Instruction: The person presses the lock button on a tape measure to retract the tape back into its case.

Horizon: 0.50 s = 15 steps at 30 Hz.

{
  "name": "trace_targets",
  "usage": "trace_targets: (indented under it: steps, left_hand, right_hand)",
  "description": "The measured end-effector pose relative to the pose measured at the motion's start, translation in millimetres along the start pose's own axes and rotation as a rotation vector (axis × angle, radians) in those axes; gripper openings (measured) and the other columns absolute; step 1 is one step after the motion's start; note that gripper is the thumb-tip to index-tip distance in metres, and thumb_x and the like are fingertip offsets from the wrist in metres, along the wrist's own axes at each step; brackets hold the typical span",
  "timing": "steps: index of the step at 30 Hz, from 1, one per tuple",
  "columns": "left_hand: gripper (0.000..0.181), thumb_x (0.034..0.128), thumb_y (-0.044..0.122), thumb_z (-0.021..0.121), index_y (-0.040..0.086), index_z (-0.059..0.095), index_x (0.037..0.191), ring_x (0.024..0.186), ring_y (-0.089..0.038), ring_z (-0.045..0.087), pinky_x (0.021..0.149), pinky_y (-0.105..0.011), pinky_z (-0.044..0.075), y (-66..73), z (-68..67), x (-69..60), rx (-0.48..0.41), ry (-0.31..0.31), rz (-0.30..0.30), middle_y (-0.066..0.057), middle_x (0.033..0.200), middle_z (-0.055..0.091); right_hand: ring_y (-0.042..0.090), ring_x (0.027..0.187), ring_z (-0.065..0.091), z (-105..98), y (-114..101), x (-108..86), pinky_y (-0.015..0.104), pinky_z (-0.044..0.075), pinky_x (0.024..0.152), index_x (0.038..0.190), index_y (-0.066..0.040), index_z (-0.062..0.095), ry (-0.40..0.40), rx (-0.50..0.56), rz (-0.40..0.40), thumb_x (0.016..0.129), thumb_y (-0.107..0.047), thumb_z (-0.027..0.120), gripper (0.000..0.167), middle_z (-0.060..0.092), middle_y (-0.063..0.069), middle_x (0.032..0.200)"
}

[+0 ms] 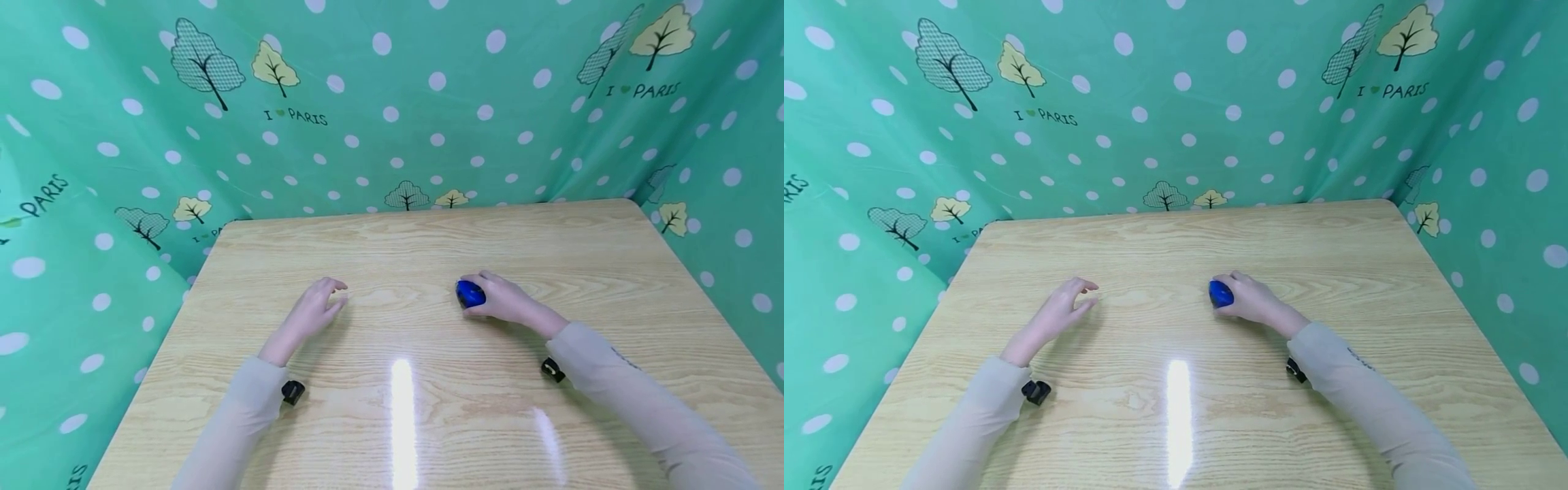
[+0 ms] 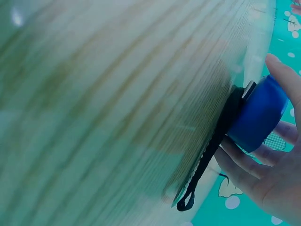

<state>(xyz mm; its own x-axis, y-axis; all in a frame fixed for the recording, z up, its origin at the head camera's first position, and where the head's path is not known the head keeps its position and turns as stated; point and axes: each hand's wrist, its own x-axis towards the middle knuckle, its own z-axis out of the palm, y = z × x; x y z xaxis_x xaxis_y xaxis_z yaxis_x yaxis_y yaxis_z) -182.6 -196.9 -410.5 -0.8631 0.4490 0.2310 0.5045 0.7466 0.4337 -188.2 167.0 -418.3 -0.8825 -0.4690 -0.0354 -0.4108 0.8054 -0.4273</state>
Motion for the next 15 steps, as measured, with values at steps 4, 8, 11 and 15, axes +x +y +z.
trace_targets:
  steps: [4,8,11,15]
  left_hand:
    - [0.027,0.0856,0.012,0.058,-0.002,0.054,0.109,0.099,-0.029,0.052,0.087,-0.042,0.042,2.0,1.3,-2.3,-0.017,-0.016,-0.031,-0.015,0.104,0.056]
    - [0.029,0.0860,0.014,0.058,-0.002,0.053,0.110,0.103,-0.030,0.050,0.090,-0.045,0.040,3.4,1.9,-4.2,-0.011,-0.032,-0.039,-0.015,0.107,0.055]
    - [0.031,0.0861,0.015,0.057,-0.001,0.052,0.112,0.106,-0.031,0.048,0.092,-0.046,0.037,4.2,0.7,-4.9,0.009,-0.037,-0.044,-0.016,0.109,0.054]
    - [0.034,0.0848,0.015,0.059,-0.001,0.050,0.114,0.107,-0.033,0.046,0.094,-0.048,0.035,3.7,-4.6,-5.8,0.028,-0.021,-0.052,-0.017,0.112,0.051]
  right_hand:
    - [0.040,0.103,0.050,-2,2,-2.5,0.051,0.047,0.078,0.131,-0.005,0.040,-0.015,0.022,0.017,0.075,-0.038,0.069,0.071,0.044,0.027,0.120]
    - [0.041,0.104,0.050,-5,6,-5.3,0.052,0.046,0.079,0.131,-0.007,0.040,-0.010,0.021,0.034,0.076,-0.043,0.066,0.071,0.042,0.027,0.123]
    - [0.038,0.101,0.051,-9,8,-9.0,0.051,0.046,0.079,0.132,-0.007,0.040,-0.001,0.013,0.044,0.078,-0.047,0.062,0.071,0.042,0.026,0.124]
    - [0.037,0.102,0.051,-17,12,-17.3,0.051,0.044,0.081,0.132,-0.006,0.040,0.012,-0.004,0.049,0.081,-0.052,0.055,0.070,0.043,0.025,0.124]
